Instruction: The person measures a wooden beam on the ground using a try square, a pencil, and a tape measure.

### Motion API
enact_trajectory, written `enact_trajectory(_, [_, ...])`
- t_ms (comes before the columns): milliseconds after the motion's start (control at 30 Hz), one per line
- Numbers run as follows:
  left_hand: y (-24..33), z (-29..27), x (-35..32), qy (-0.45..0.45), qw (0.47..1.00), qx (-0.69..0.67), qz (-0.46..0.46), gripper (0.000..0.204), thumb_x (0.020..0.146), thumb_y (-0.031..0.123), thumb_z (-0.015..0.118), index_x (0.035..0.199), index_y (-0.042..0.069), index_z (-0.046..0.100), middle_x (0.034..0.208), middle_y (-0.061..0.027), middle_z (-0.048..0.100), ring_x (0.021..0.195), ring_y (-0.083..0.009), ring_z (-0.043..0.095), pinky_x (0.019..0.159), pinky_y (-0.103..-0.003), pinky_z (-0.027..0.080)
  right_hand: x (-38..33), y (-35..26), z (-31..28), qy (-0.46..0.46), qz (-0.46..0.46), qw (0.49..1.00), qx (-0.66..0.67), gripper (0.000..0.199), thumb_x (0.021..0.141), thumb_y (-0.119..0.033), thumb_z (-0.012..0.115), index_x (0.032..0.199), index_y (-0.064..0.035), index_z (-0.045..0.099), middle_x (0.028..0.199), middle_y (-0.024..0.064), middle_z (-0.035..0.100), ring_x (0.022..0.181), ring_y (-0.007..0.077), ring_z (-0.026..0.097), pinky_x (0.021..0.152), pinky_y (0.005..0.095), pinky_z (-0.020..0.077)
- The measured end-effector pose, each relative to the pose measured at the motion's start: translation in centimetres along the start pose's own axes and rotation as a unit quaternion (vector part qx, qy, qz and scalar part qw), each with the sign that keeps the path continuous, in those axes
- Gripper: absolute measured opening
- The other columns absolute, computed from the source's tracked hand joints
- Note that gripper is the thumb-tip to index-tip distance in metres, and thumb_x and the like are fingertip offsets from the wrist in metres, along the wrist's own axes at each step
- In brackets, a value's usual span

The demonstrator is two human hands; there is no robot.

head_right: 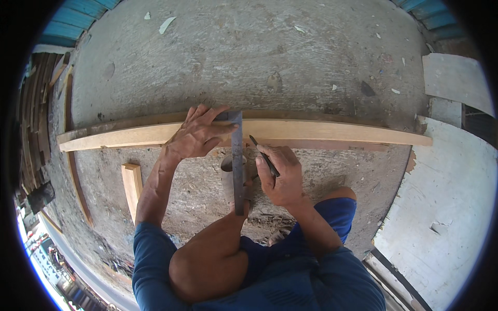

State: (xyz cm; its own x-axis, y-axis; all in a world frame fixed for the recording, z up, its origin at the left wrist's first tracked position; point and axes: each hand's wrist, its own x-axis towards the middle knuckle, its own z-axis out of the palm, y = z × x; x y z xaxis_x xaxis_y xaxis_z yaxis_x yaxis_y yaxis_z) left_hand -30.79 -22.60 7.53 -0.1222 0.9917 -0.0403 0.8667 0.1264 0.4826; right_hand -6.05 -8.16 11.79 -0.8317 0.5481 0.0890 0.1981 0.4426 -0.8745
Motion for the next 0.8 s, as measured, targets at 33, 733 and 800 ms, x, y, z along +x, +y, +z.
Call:
enact_trajectory(33, [0.0, 0.0, 0.0, 0.004, 1.0, 0.006, 0.003, 0.045, 0.084, 0.022, 0.082, 0.127, 0.033, 0.078, 0.154, -0.0053, 0.051, 0.121, -0.0289, 0.051, 0.108, -0.046, 0.041, 0.0, 0.0, 0.3, 0.001, -0.008, 1.0, -0.004, 0.024, 0.095, -0.007, 0.069, 0.117, 0.0027, 0.07, 0.101, 0.022, 0.071, 0.09, 0.039, 0.069, 0.08, 0.0445, 0.0547])
enact_trajectory(733, [0.5, -0.6, -0.4, 0.038, 0.998, -0.041, -0.03, 0.047, 0.08, 0.006, 0.079, 0.122, 0.029, 0.08, 0.142, -0.0069, 0.059, 0.12, -0.0288, 0.056, 0.105, -0.046, 0.043, -0.4, 1.4, 3.0, -0.037, -0.04, 0.987, -0.148, 0.017, 0.099, -0.011, 0.064, 0.11, 0.0007, 0.068, 0.097, 0.0208, 0.07, 0.086, 0.0392, 0.066, 0.078, 0.0457, 0.0543])
enact_trajectory(800, [0.8, -0.6, -0.7, 0.062, 0.996, -0.055, -0.044, 0.046, 0.08, 0.005, 0.079, 0.12, 0.028, 0.08, 0.137, -0.0075, 0.061, 0.118, -0.0289, 0.058, 0.104, -0.046, 0.044, -0.9, 3.3, 5.6, -0.06, -0.043, 0.993, -0.087, 0.017, 0.103, -0.013, 0.06, 0.112, 0.0008, 0.065, 0.096, 0.0198, 0.07, 0.085, 0.0351, 0.067, 0.078, 0.043, 0.0558])
